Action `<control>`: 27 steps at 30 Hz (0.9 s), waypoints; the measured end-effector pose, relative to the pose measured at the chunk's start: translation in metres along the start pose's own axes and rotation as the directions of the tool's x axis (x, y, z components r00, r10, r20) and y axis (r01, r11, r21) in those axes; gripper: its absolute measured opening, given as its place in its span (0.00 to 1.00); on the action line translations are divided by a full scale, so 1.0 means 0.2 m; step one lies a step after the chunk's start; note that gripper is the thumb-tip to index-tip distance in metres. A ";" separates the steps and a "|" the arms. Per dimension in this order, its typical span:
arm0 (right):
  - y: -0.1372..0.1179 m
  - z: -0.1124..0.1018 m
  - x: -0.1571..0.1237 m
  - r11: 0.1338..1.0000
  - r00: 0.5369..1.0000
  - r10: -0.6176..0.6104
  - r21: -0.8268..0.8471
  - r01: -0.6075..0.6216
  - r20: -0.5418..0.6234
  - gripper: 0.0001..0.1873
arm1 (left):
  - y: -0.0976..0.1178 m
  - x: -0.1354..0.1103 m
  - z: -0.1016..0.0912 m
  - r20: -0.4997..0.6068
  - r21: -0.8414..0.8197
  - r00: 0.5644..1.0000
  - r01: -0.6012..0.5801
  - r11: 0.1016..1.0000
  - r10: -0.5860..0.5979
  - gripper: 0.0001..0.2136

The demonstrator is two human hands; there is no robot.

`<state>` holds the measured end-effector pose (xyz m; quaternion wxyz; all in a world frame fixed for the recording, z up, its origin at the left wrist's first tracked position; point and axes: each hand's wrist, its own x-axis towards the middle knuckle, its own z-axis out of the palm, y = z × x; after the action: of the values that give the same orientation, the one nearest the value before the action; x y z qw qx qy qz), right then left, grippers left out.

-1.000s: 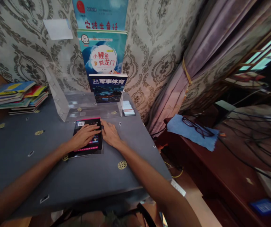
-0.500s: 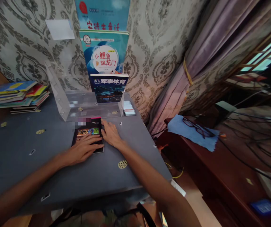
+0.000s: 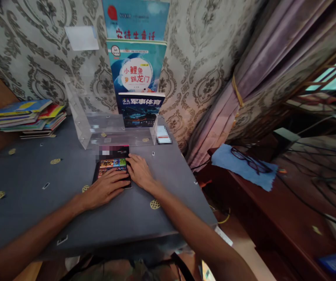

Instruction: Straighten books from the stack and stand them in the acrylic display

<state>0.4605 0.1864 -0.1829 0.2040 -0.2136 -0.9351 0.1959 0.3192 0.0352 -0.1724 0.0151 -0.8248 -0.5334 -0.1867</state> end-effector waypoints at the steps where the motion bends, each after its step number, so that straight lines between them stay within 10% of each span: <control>1: -0.01 0.00 -0.03 1.000 1.000 -0.019 -0.001 0.019 0.002 0.19 | 0.00 0.00 0.00 -0.018 0.001 1.000 0.009 1.000 -0.009 0.15; 10: -0.13 -0.06 -0.27 0.986 0.988 -0.155 -0.064 0.154 -0.004 0.19 | 0.03 -0.10 -0.06 -0.083 0.213 0.996 0.039 0.976 -0.022 0.14; 20: -0.48 0.10 -0.34 0.938 0.930 -0.328 -0.059 0.342 0.168 0.30 | 0.07 -0.40 -0.14 -0.161 0.241 0.971 0.213 0.947 -0.177 0.14; 27: -0.43 0.05 -0.40 0.941 0.931 -0.319 -0.056 0.333 0.179 0.28 | 0.08 -0.40 -0.13 -0.138 0.253 0.959 0.275 0.928 -0.246 0.13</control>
<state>0.4942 0.0747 -0.1758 0.1454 -0.0466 -0.9788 0.1363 0.2965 -0.0465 -0.1719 0.1301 -0.7260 -0.6572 -0.1553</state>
